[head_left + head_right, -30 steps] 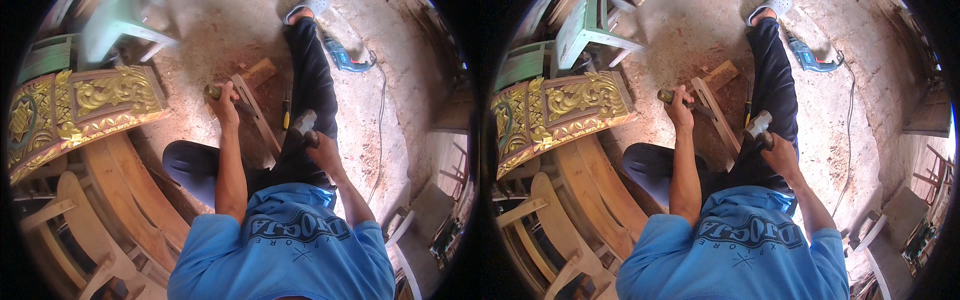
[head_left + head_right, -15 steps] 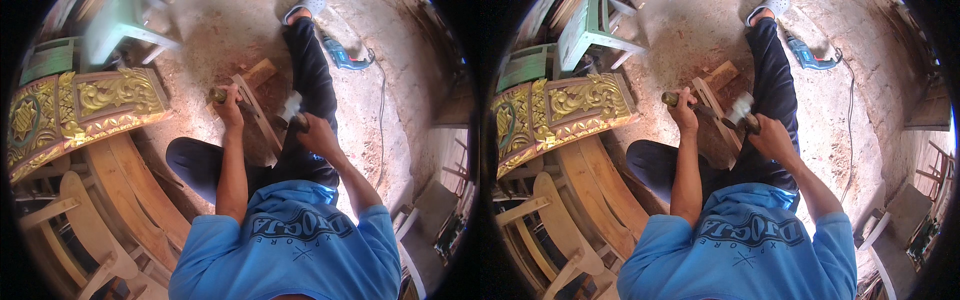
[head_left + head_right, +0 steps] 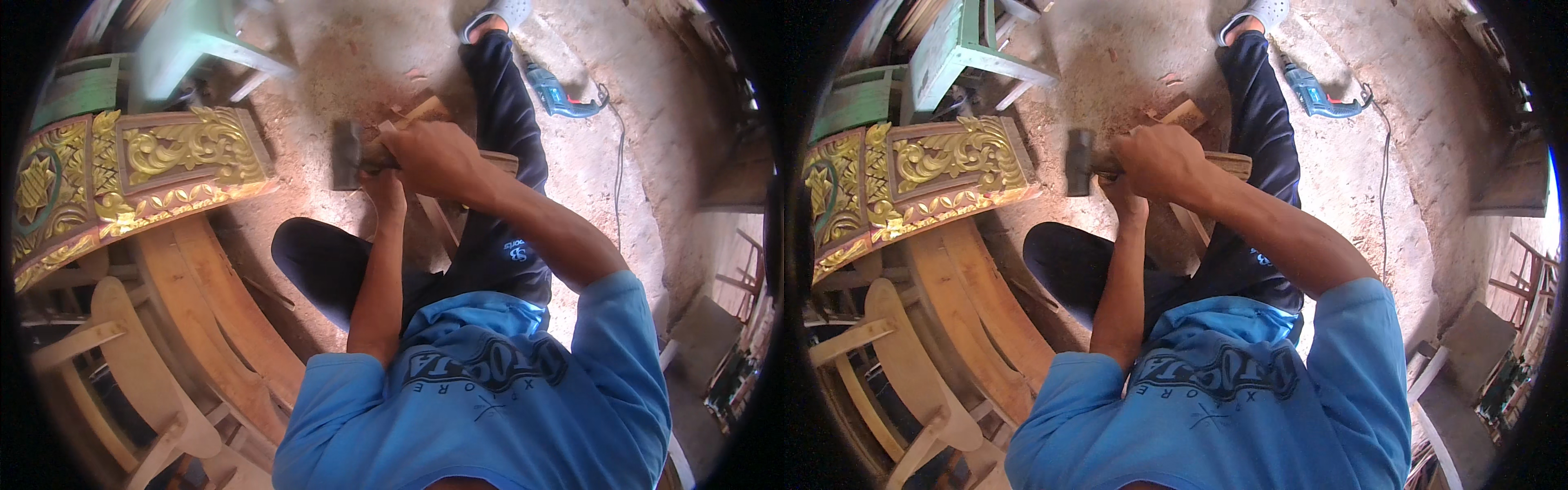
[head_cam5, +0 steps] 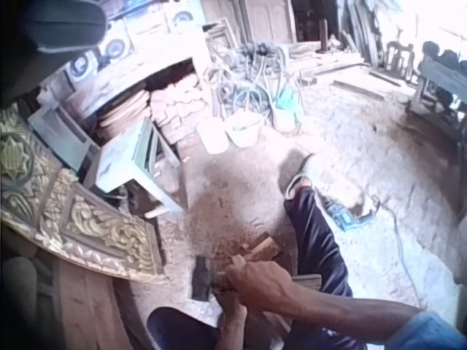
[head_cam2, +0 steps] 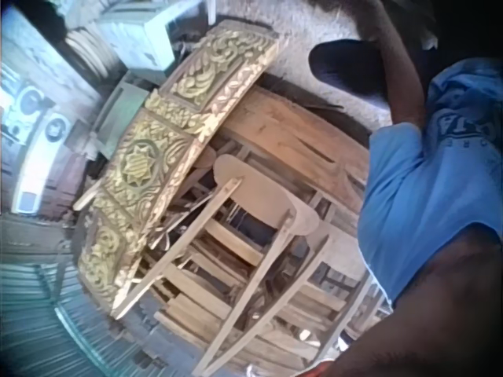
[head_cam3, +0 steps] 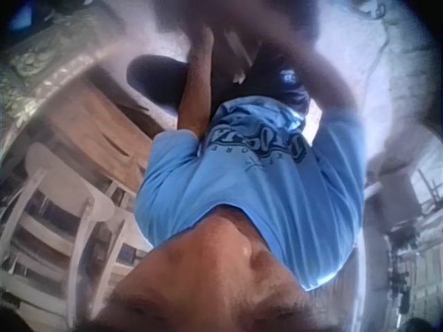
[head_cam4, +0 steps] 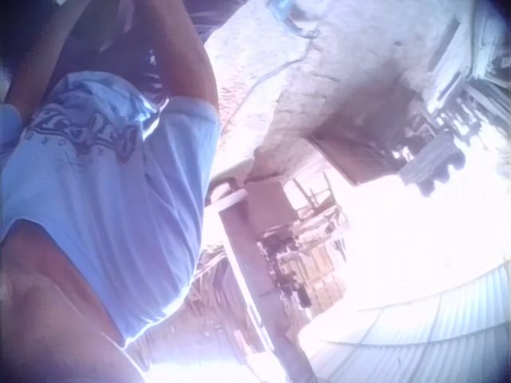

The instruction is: The person is sitting on the floor in a workshop, using a chisel and hammer to carve a small piece of wood. They repeatedly strike the chisel to shape the wood, occasionally adjusting its position.

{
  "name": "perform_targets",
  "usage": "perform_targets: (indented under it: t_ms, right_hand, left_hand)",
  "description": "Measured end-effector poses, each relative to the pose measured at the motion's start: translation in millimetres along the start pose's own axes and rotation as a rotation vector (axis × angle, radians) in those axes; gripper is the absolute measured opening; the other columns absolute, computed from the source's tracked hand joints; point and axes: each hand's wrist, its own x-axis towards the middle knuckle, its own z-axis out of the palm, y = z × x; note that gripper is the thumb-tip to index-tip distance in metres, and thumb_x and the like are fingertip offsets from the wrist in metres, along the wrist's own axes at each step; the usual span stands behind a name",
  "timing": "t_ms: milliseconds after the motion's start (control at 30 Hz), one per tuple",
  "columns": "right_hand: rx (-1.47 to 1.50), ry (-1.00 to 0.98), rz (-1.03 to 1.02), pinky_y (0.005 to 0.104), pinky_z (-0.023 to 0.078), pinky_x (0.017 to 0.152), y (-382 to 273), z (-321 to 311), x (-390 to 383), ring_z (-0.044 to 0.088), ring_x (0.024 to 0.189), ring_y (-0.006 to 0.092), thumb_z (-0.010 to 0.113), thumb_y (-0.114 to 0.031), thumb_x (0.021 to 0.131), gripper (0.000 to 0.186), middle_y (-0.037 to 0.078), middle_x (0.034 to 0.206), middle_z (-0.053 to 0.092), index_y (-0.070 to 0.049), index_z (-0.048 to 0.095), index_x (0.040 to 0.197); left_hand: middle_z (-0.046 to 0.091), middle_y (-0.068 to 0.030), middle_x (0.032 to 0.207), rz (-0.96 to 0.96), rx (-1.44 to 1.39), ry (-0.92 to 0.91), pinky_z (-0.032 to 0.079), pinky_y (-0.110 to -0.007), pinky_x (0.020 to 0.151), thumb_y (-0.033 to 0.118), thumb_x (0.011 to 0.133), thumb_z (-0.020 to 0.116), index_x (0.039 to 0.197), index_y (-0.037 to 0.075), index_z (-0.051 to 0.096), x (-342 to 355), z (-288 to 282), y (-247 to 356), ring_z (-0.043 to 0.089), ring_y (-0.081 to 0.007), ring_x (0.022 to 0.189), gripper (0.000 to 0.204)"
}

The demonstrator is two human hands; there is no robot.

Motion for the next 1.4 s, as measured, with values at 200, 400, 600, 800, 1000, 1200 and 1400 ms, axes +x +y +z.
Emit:
perform_targets:
  t_ms: [200, 400, 600, 800, 1000, 1200, 1400]
  right_hand:
    - [-0.054, -0.035, 0.004, 0.0496, 0.056, 0.076, -3.0, -16.5, -6.0, 0.07, 0.088, 0.041, 0.074, -0.018, 0.076, 0.032, 0.022, 0.088, 0.071, -0.005, 0.066, 0.104]
    - [0.163, 0.294, -0.243, 0.0504, 0.054, 0.073, -42.2, -73.7, -15.8, 0.068, 0.079, 0.0419, 0.073, -0.015, 0.074, 0.025, 0.021, 0.078, 0.067, -0.003, 0.064, 0.095]
    - [0.133, 0.378, -0.271, 0.0532, 0.056, 0.074, -60.1, -102.9, -14.4, 0.07, 0.081, 0.0431, 0.07, -0.012, 0.075, 0.02, 0.024, 0.078, 0.069, -0.001, 0.07, 0.092]
    - [0.145, 0.312, -0.203, 0.0508, 0.055, 0.072, -33.1, -63.4, -6.2, 0.069, 0.081, 0.0428, 0.073, -0.015, 0.076, 0.024, 0.023, 0.079, 0.068, -0.002, 0.066, 0.095]
    - [-0.062, 0.062, -0.025, 0.0478, 0.059, 0.071, 13.3, 7.6, 4.5, 0.073, 0.082, 0.0404, 0.068, -0.013, 0.078, 0.023, 0.023, 0.079, 0.071, -0.002, 0.07, 0.098]
    - [0.045, 0.097, -0.129, 0.0498, 0.058, 0.069, -21.1, -45.6, -11.7, 0.071, 0.078, 0.042, 0.069, -0.015, 0.078, 0.021, 0.022, 0.077, 0.07, -0.001, 0.069, 0.093]
    - [0.328, 0.557, -0.472, 0.0515, 0.053, 0.07, -51.8, -73.2, -23.4, 0.068, 0.082, 0.043, 0.076, -0.014, 0.074, 0.035, 0.02, 0.081, 0.067, -0.005, 0.058, 0.102]
  left_hand:
    - [0.065, -0.0081, 0.121, 0.046, 0.038, 0.064, 0.053, -0.034, 0.093, 0.009, 0.089, 0.068, 0.125, 0.0, 0.059, -0.1, -0.9, -10.8, 0.064, -0.0185, 0.108, 0.038]
    - [0.066, -0.0076, 0.117, -0.009, -0.097, 0.081, 0.052, -0.032, 0.089, 0.001, 0.086, 0.066, 0.119, -0.001, 0.063, 21.4, 6.2, -7.9, 0.064, -0.0173, 0.105, 0.033]
    - [0.067, -0.0077, 0.117, -0.137, -0.157, 0.046, 0.052, -0.032, 0.089, 0.002, 0.087, 0.067, 0.119, -0.001, 0.064, 43.1, 1.5, -8.0, 0.064, -0.0175, 0.105, 0.032]
    - [0.067, -0.0078, 0.117, -0.109, -0.245, 0.06, 0.052, -0.032, 0.089, 0.003, 0.087, 0.067, 0.118, -0.001, 0.064, 25.3, -3.5, -23.6, 0.064, -0.0176, 0.105, 0.031]
    - [0.065, -0.0082, 0.124, -0.096, 0.102, 0.08, 0.052, -0.036, 0.096, 0.015, 0.091, 0.072, 0.127, 0.0, 0.06, 1.7, 4.7, -10.8, 0.063, -0.0186, 0.112, 0.041]
    - [0.067, -0.0078, 0.119, 0.115, 0.161, 0.09, 0.052, -0.035, 0.093, 0.017, 0.09, 0.074, 0.124, 0.0, 0.061, -4.0, 15.8, -10.0, 0.065, -0.0188, 0.107, 0.04]
    - [0.068, -0.0083, 0.113, 0.056, 0.205, -0.066, 0.053, -0.035, 0.088, 0.018, 0.09, 0.075, 0.121, 0.001, 0.063, -13.7, -2.4, -19.8, 0.066, -0.0183, 0.102, 0.037]
